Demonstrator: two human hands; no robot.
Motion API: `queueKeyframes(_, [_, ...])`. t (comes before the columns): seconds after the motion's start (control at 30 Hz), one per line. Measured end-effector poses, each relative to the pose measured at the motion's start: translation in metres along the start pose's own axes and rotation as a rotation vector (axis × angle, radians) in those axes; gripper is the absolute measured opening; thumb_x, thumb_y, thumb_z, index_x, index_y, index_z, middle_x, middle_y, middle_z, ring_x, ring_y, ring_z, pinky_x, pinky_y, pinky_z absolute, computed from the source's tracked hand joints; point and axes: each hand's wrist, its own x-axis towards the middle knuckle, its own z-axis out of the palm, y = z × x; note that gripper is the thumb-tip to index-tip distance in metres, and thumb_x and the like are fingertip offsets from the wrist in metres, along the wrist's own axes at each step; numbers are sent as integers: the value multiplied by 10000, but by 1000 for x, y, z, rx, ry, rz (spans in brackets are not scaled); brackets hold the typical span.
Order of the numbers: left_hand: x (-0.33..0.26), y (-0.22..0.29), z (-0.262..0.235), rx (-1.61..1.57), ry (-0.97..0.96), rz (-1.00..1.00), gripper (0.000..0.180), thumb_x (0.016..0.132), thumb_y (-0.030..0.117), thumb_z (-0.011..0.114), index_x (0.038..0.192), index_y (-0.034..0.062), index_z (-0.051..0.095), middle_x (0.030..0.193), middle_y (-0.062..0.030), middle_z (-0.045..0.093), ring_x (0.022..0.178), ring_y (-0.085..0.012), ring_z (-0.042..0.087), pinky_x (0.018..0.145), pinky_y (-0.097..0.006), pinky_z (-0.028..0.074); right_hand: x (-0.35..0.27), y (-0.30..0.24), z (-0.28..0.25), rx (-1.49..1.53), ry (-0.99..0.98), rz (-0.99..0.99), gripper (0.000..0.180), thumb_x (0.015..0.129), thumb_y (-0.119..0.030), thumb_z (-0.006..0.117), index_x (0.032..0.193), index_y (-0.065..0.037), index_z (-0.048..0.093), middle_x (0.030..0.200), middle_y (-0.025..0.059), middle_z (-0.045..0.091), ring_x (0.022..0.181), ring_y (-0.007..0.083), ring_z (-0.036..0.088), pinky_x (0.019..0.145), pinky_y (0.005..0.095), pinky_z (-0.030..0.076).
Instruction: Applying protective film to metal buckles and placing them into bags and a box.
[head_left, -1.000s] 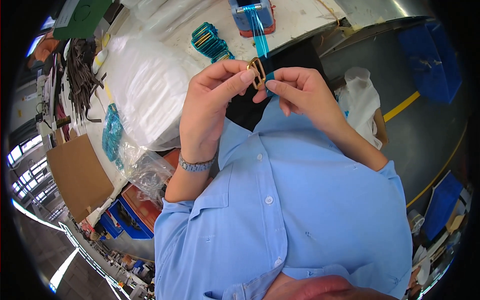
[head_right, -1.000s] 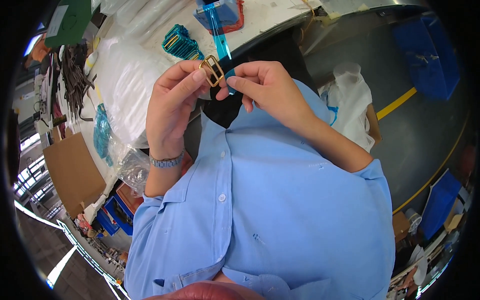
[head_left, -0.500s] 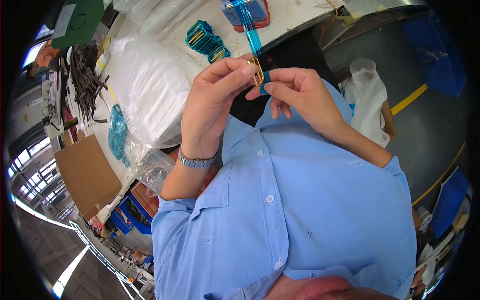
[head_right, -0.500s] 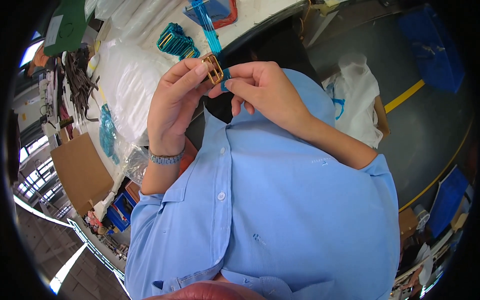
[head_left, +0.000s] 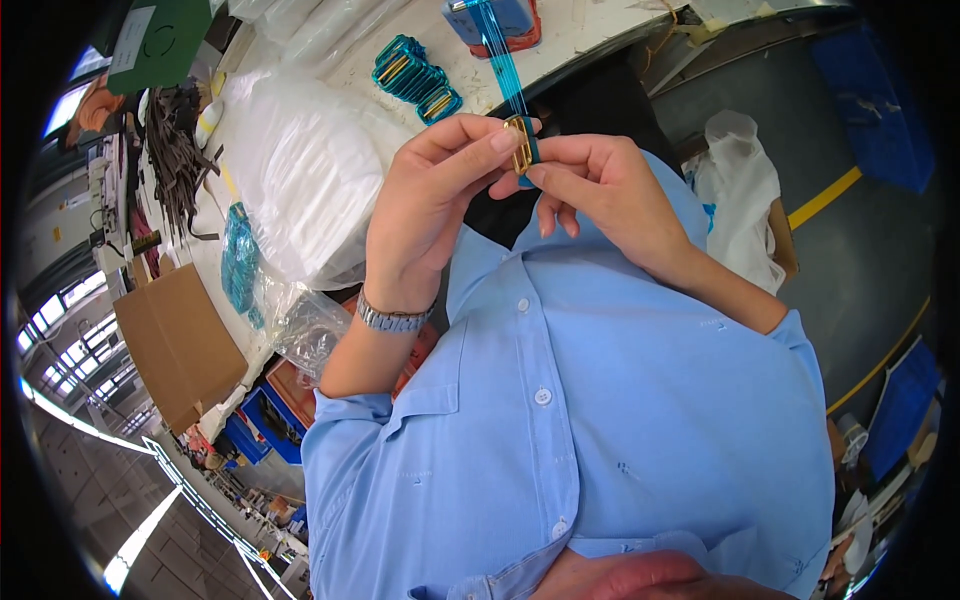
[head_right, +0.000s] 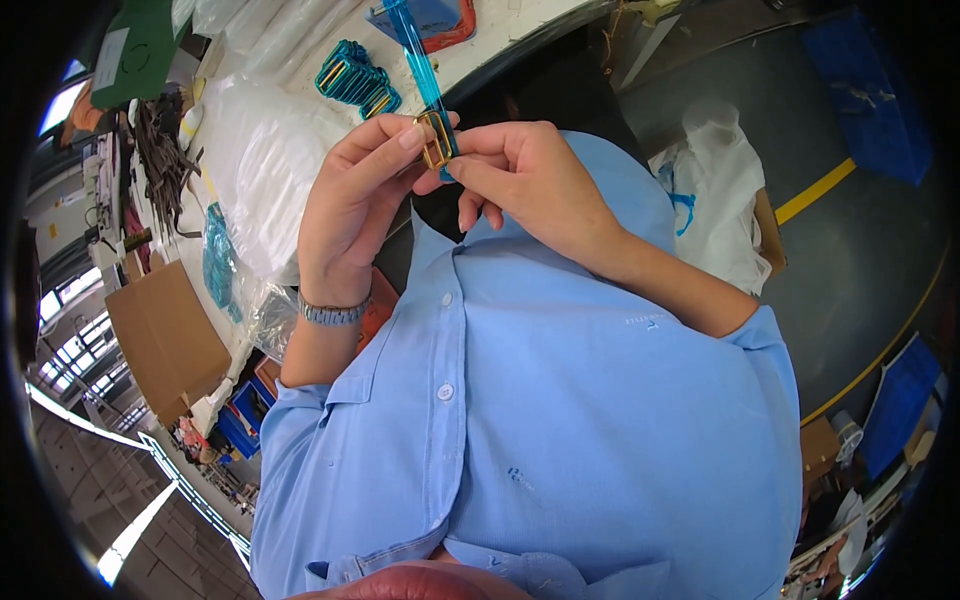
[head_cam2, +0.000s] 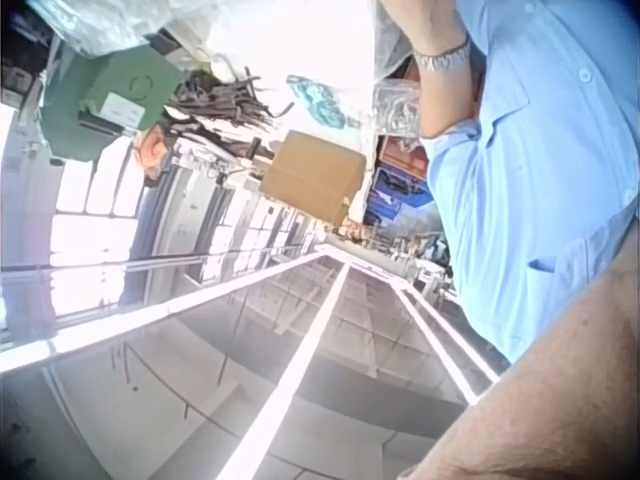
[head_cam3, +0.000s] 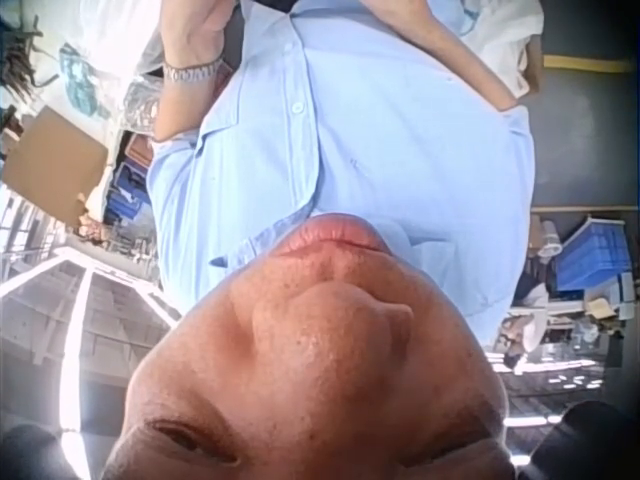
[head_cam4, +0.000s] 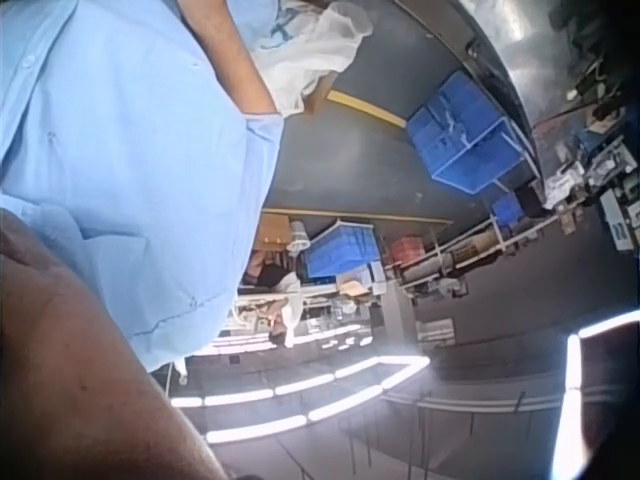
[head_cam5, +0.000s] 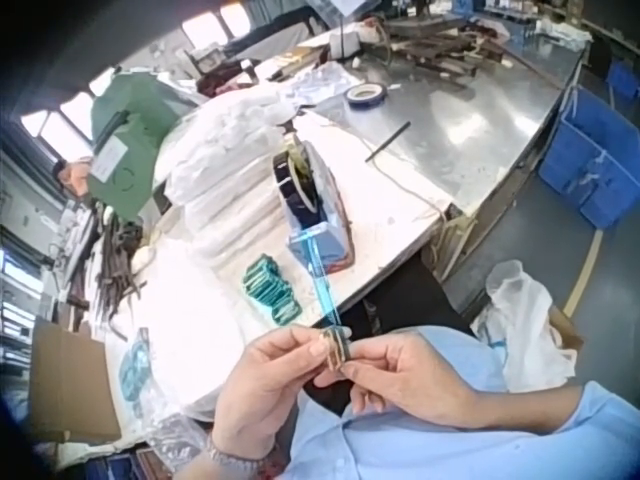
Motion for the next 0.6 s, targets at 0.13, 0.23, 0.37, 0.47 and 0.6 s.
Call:
queueKeyframes(0.13, [4,-5,-3,9,25,-11,212,1019,168,756,1135,-10,748,985,-49,743,837,-98,646,800,-259,540,-1,1,-3,88,-35,36,259,1066,-113,605,1229,31,746,1097,90,803,737,91,714,600,219,522])
queueKeyframes(0.23, [8,-8,-10,16,11,-54,211,1025,178,748,1130,-5,758,1024,-64,759,870,-105,672,821,-271,553,-1,4,-7,198,-73,90,284,1061,-108,612,1271,50,719,1153,108,795,811,103,729,664,229,557])
queueKeyframes(0.37, [12,-4,-20,47,-29,-126,259,1034,226,738,1181,12,741,1310,-148,740,1105,-186,709,1020,-361,559,-2,5,-6,301,-104,94,325,1047,-92,625,1326,65,681,1204,140,781,905,141,753,777,261,608])
queueKeyframes(0.47, [13,-1,-22,33,-46,-133,259,1032,231,740,1179,18,747,1297,-147,747,1106,-190,717,1016,-366,568,-5,-9,-2,268,-81,140,354,1039,-90,651,1351,75,664,1212,162,775,910,141,752,792,267,604])
queueKeyframes(0.6, [14,5,-21,37,-67,-163,250,1031,225,738,1186,29,753,1270,-132,760,1112,-193,728,1029,-366,568,-2,-7,-11,52,-108,103,305,1037,-71,646,1298,81,685,1108,158,796,883,149,763,777,285,619])
